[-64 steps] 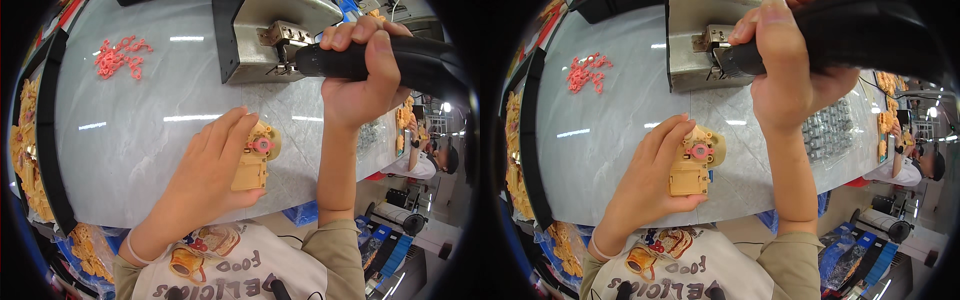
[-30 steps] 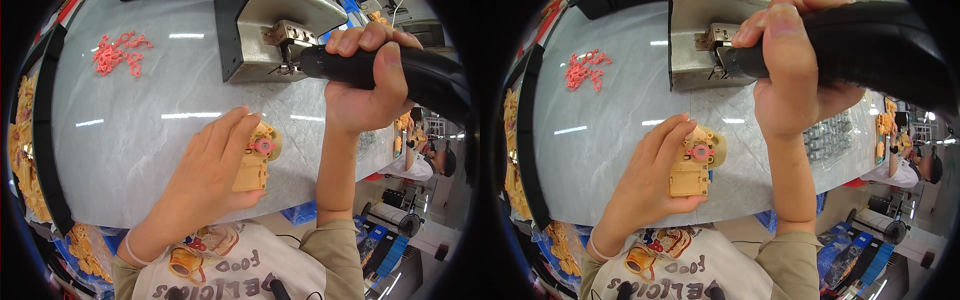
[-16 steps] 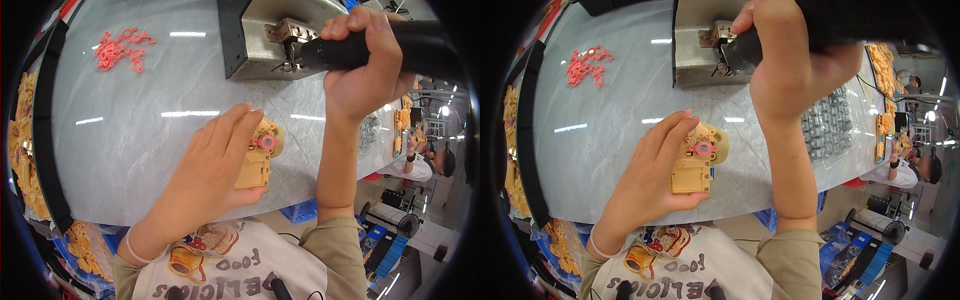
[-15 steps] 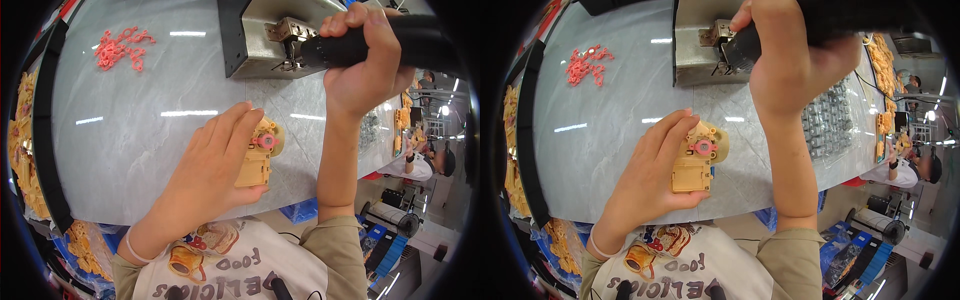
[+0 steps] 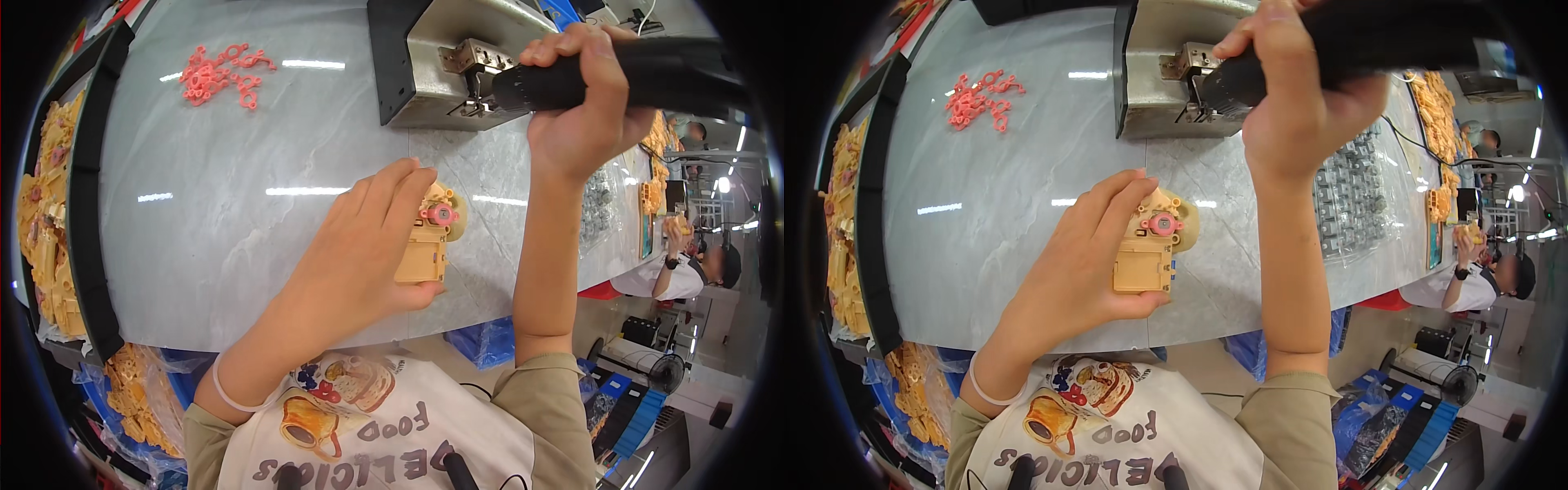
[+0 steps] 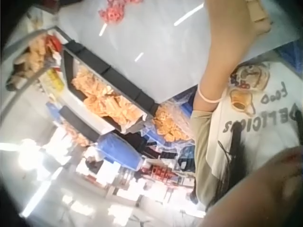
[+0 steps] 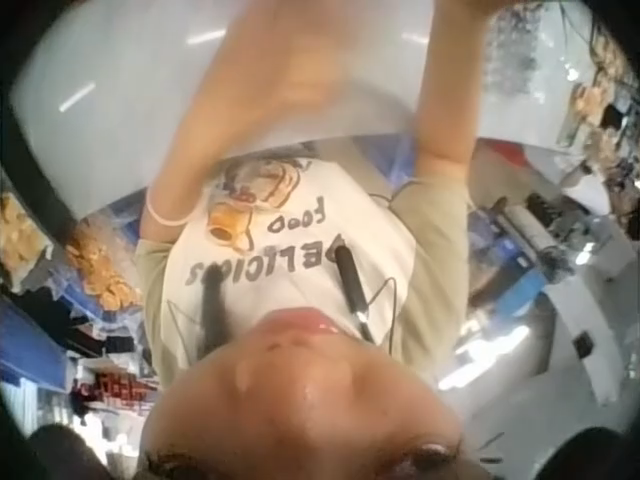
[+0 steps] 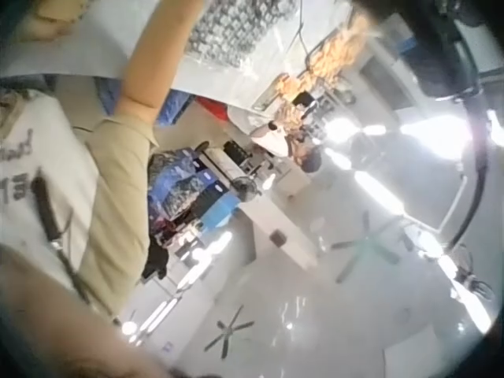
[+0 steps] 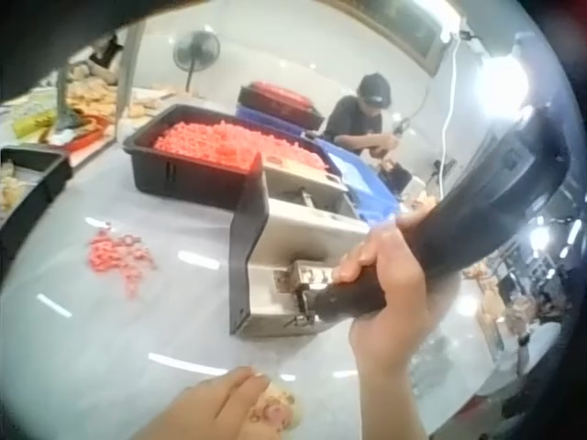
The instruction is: Manually assemble plastic toy internal components and secure them using an electric screwdriver.
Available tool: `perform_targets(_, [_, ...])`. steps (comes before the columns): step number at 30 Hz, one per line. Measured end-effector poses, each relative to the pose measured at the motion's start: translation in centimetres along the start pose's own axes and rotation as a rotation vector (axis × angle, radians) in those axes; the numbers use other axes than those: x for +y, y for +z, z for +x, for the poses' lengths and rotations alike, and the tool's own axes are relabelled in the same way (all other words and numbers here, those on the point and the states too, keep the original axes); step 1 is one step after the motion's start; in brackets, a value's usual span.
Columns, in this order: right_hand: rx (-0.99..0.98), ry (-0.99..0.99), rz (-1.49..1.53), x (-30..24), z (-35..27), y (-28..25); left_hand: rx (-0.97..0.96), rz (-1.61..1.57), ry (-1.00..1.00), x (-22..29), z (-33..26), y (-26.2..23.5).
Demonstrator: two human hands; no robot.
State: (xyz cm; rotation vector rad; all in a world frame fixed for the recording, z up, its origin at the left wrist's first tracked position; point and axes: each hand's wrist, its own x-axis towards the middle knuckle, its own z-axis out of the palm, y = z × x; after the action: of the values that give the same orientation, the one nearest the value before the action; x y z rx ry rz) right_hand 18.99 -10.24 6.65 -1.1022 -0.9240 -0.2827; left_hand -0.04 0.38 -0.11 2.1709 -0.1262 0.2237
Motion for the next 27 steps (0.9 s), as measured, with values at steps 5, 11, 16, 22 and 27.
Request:
perform_targets(5, [0.109, 0.072, 0.043, -2.0, 0.1, -1.1, 0.006, 0.010, 0.002, 0.1, -0.1, 0.1])
perform_targets(11, [0.087, 0.122, 0.083, -3.2, 0.4, -2.2, -0.001, 0.012, 0.011, 0.2, 0.1, 0.1])
perform_targets(16, [0.097, 0.061, 0.051, -1.1, 0.1, -1.8, 0.003, 0.011, -0.003, 0.0, 0.1, 0.2])
perform_targets(22, [0.367, 0.086, -0.095, -2.1, -0.9, 2.8, -0.048, 0.003, 0.003, 0.1, 0.2, -0.2])
perform_targets(27, [-0.122, -0.025, 0.245, 0.5, -0.9, -2.0, -0.057, 0.002, -0.002, 0.3, 0.2, -0.3])
